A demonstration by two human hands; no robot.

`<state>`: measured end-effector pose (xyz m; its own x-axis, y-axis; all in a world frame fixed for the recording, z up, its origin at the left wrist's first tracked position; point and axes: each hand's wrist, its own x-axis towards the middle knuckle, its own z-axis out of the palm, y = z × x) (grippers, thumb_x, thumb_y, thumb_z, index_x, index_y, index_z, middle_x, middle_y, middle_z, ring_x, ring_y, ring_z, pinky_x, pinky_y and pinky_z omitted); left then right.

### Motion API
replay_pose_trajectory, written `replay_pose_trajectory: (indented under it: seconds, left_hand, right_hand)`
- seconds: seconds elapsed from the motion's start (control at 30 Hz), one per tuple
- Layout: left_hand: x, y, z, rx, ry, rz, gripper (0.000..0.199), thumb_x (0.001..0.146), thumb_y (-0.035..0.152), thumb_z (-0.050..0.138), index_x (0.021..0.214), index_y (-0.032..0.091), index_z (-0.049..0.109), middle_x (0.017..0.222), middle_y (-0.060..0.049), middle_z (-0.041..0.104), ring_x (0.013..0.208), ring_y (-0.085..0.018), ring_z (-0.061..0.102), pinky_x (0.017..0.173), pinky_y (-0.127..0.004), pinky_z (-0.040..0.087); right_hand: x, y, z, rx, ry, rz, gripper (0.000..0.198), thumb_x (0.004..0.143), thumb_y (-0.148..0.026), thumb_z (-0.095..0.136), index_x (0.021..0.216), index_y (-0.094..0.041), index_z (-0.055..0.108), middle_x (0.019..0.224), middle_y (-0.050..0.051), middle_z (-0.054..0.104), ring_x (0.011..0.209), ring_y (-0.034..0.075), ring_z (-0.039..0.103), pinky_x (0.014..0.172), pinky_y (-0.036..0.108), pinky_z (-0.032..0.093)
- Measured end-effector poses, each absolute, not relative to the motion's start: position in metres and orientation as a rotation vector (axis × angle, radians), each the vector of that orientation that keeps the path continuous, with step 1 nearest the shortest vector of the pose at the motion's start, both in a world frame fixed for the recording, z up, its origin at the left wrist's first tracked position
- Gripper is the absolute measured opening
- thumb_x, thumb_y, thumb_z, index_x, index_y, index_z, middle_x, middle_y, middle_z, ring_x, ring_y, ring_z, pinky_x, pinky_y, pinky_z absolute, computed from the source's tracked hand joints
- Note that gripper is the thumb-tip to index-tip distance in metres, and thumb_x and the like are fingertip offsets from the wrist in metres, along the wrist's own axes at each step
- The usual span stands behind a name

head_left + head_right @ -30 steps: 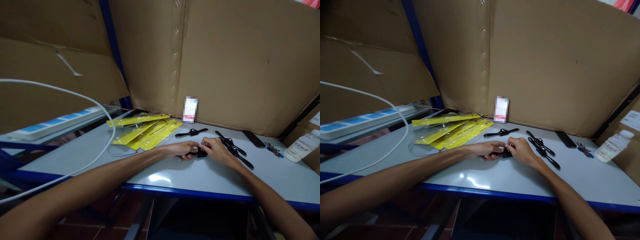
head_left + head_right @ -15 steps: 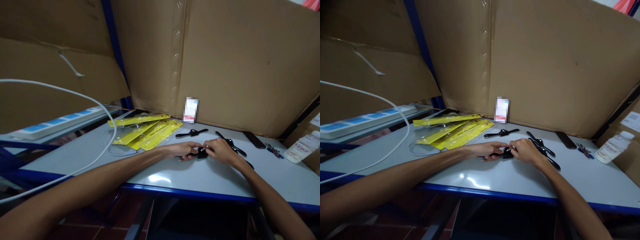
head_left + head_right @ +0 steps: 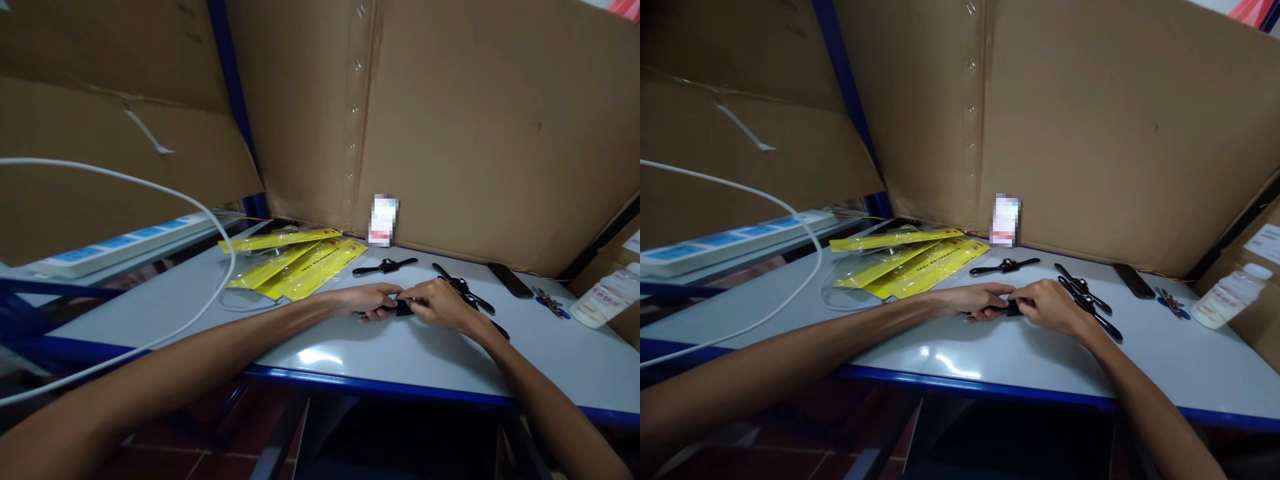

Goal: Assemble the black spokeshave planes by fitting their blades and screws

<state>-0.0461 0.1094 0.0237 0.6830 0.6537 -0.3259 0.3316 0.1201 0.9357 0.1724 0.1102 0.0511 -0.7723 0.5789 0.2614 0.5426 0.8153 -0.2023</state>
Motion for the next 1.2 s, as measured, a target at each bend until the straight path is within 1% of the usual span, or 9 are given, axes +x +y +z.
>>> replay_pose_trajectory:
  seconds: [0.2,0.33,0.43,0.53,0.63,0.77,0.93,1.07,1.2]
  left_hand:
    - [-0.0443,0.106,0.027,1.511,0.909,0.268,0.033,0.096,0.023,0.046,0.129,0.021,0.045,0.058,0.01,0.032,0.041,-0.01,0.025,0.037,-0.018,0.024]
    - [-0.0447,0.1052,0.0282,1.508,0.9,0.274,0.035,0.096,0.027,0.049,0.13,0.021,0.047,0.058,0.01,0.032,0.041,-0.01,0.026,0.037,-0.017,0.023]
    - [-0.0448,0.1062,0.027,1.511,0.894,0.281,0.033,0.095,0.031,0.052,0.127,0.021,0.049,0.058,0.01,0.033,0.041,-0.009,0.025,0.037,-0.017,0.023]
    - [-0.0449,0.1074,0.0254,1.518,0.887,0.277,0.032,0.093,0.032,0.054,0.123,0.021,0.05,0.058,0.01,0.033,0.042,-0.009,0.026,0.037,-0.018,0.023]
    - [-0.0455,0.1084,0.0241,1.53,0.871,0.266,0.037,0.092,0.033,0.058,0.127,0.022,0.049,0.059,0.01,0.033,0.042,-0.01,0.025,0.038,-0.019,0.023]
    - [-0.0459,0.1087,0.0235,1.534,0.856,0.266,0.037,0.092,0.035,0.057,0.126,0.023,0.05,0.058,0.01,0.032,0.042,-0.009,0.024,0.037,-0.019,0.023]
    - [-0.0447,0.1064,0.0257,1.516,0.899,0.268,0.033,0.094,0.028,0.052,0.126,0.021,0.049,0.058,0.01,0.033,0.042,-0.01,0.025,0.037,-0.019,0.023]
    - [-0.0443,0.1058,0.0272,1.523,0.914,0.252,0.034,0.094,0.025,0.049,0.128,0.02,0.048,0.058,0.009,0.034,0.042,-0.01,0.025,0.037,-0.019,0.023]
    - [-0.0448,0.1081,0.0252,1.537,0.88,0.26,0.038,0.093,0.03,0.053,0.13,0.021,0.048,0.058,0.01,0.032,0.041,-0.01,0.025,0.037,-0.019,0.023]
  right_hand:
    - [0.1745,0.1106,0.0556,-1.009,-2.67,0.068,0.024,0.079,-0.012,0.055,0.083,-0.021,0.078,0.069,0.002,0.07,0.06,0.014,0.054,0.06,0.026,0.031]
    - [0.1742,0.1096,0.0556,-0.98,-2.675,0.198,0.024,0.076,-0.01,0.057,0.079,-0.02,0.078,0.059,-0.002,0.064,0.053,0.012,0.047,0.057,0.025,0.028]
    - [0.173,0.1088,0.0552,-0.904,-2.674,0.278,0.029,0.078,-0.01,0.056,0.087,-0.022,0.08,0.064,-0.002,0.068,0.054,0.011,0.049,0.058,0.024,0.03]
    - [0.1733,0.1093,0.0554,-0.935,-2.671,0.155,0.03,0.08,-0.011,0.055,0.089,-0.022,0.08,0.071,0.002,0.072,0.06,0.014,0.053,0.06,0.025,0.031]
    - [0.1751,0.1111,0.0551,-1.02,-2.675,0.066,0.026,0.078,-0.011,0.055,0.082,-0.02,0.08,0.066,0.002,0.07,0.058,0.014,0.051,0.059,0.026,0.029]
    - [0.1752,0.1113,0.0543,-0.943,-2.698,0.231,0.03,0.075,-0.011,0.055,0.085,-0.022,0.081,0.058,-0.002,0.065,0.053,0.011,0.047,0.057,0.025,0.029]
    - [0.1739,0.1098,0.0551,-0.941,-2.666,0.178,0.034,0.079,-0.012,0.053,0.092,-0.024,0.081,0.071,0.001,0.072,0.06,0.013,0.054,0.061,0.025,0.032]
    - [0.1756,0.1108,0.0552,-1.025,-2.671,0.125,0.029,0.077,-0.012,0.055,0.084,-0.022,0.081,0.063,0.0,0.068,0.056,0.013,0.05,0.058,0.026,0.029]
    - [0.1742,0.1092,0.0564,-0.959,-2.714,0.26,0.034,0.076,-0.01,0.054,0.091,-0.024,0.082,0.063,-0.002,0.069,0.054,0.011,0.048,0.057,0.024,0.029]
